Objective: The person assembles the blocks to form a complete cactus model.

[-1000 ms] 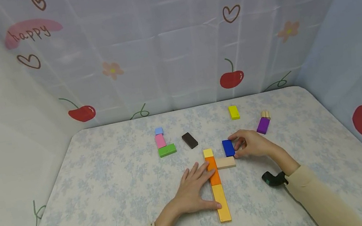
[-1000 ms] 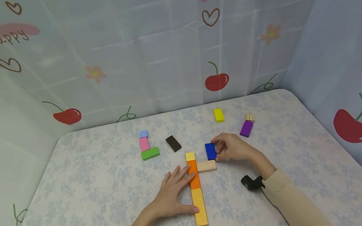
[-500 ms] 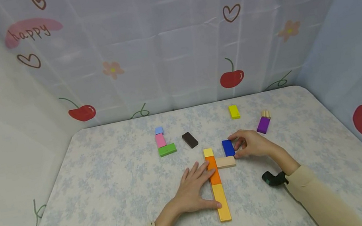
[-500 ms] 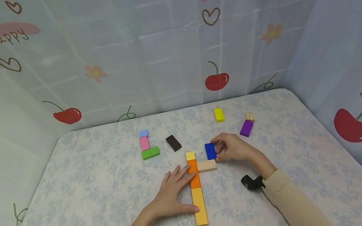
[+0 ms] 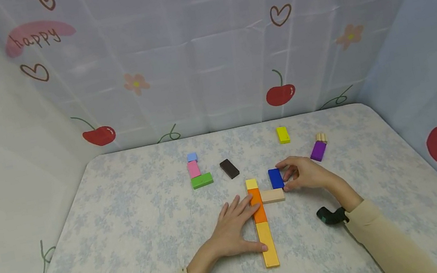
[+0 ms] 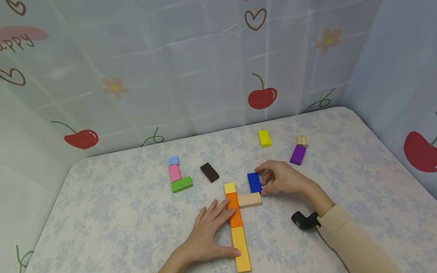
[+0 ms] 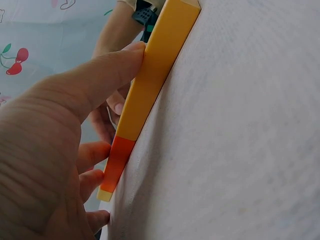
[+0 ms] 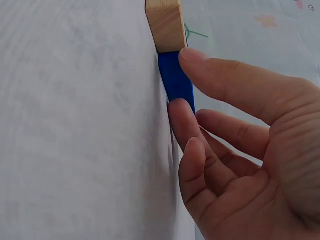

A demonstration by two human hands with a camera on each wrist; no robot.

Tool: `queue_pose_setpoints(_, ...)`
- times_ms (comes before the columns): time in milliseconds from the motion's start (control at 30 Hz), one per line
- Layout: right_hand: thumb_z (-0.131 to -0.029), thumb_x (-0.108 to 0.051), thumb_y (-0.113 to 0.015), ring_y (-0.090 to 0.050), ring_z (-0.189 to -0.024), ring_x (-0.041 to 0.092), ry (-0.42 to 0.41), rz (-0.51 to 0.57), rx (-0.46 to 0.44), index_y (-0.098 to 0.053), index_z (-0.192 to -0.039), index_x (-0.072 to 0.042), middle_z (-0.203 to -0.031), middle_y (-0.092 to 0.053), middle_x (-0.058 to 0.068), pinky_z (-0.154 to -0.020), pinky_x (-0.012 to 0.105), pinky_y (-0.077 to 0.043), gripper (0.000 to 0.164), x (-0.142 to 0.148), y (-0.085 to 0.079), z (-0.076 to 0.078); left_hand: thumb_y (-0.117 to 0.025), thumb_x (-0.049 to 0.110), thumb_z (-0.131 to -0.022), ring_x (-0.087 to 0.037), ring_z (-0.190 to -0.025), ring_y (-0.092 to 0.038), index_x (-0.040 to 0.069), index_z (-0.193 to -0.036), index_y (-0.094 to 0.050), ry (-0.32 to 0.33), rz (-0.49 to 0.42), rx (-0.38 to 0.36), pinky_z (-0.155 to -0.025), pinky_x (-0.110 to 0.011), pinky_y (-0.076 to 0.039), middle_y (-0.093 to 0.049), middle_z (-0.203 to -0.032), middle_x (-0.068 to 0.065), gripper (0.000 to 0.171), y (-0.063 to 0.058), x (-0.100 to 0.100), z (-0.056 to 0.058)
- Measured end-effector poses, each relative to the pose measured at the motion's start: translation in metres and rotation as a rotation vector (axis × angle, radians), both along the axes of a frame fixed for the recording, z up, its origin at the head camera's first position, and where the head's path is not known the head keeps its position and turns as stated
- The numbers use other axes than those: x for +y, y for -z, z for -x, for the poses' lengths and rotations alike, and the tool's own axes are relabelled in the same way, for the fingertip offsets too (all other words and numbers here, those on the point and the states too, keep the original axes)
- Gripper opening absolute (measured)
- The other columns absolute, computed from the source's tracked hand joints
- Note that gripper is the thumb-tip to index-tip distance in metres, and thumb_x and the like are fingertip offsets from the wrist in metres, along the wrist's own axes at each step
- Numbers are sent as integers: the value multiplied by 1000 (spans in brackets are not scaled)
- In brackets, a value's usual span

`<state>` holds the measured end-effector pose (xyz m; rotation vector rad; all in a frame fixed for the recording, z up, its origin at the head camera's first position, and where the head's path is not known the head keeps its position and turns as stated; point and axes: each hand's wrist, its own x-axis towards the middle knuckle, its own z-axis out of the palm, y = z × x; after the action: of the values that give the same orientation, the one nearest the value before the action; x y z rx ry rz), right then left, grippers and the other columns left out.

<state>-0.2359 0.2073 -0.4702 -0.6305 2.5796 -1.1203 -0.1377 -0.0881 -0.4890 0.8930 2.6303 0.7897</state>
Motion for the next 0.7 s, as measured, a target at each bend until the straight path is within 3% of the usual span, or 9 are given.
queue_pose_setpoints(267, -80, -11, -81, -66, -94, 24, 81, 17, 0, -55, -135, 1, -124, -62, 19, -78, 31, -57, 62, 9, -11, 12, -75, 61, -74, -27, -154, -3, 26, -153, -35, -4, 3, -5, -121, -58, -4, -14, -165, 6, 95, -1, 0, 0)
queue_pose_setpoints(433, -83, -9, -77, -64, -103, 34, 170, 27, 54, -50, -139, 3, -134, -56, 24, -87, 46, -55, 63, 18, -20, 33, -76, 60, -73, -27, -153, -4, 25, -153, -36, -6, 6, -1, -121, -58, -5, -14, -165, 5, 96, -3, 0, -1)
queue_pose_setpoints(600, -87, -13, -74, -60, -112, 38, 286, 5, 68, -43, -144, 1, -143, -48, 23, -91, 49, -54, 67, 24, -24, 58, -76, 59, -74, -28, -153, -4, 25, -153, -36, -5, 0, -9, -121, -58, -4, -15, -165, 5, 95, -4, 0, -2)
queue_pose_setpoints(700, -88, -15, -72, -57, -119, 39, 327, 11, 28, -38, -148, -1, -149, -42, 22, -95, 51, -52, 71, 27, -24, 72, -76, 60, -74, -28, -153, -4, 25, -153, -36, -6, 2, -9, -121, -58, -4, -15, -165, 5, 95, -4, 0, -2)
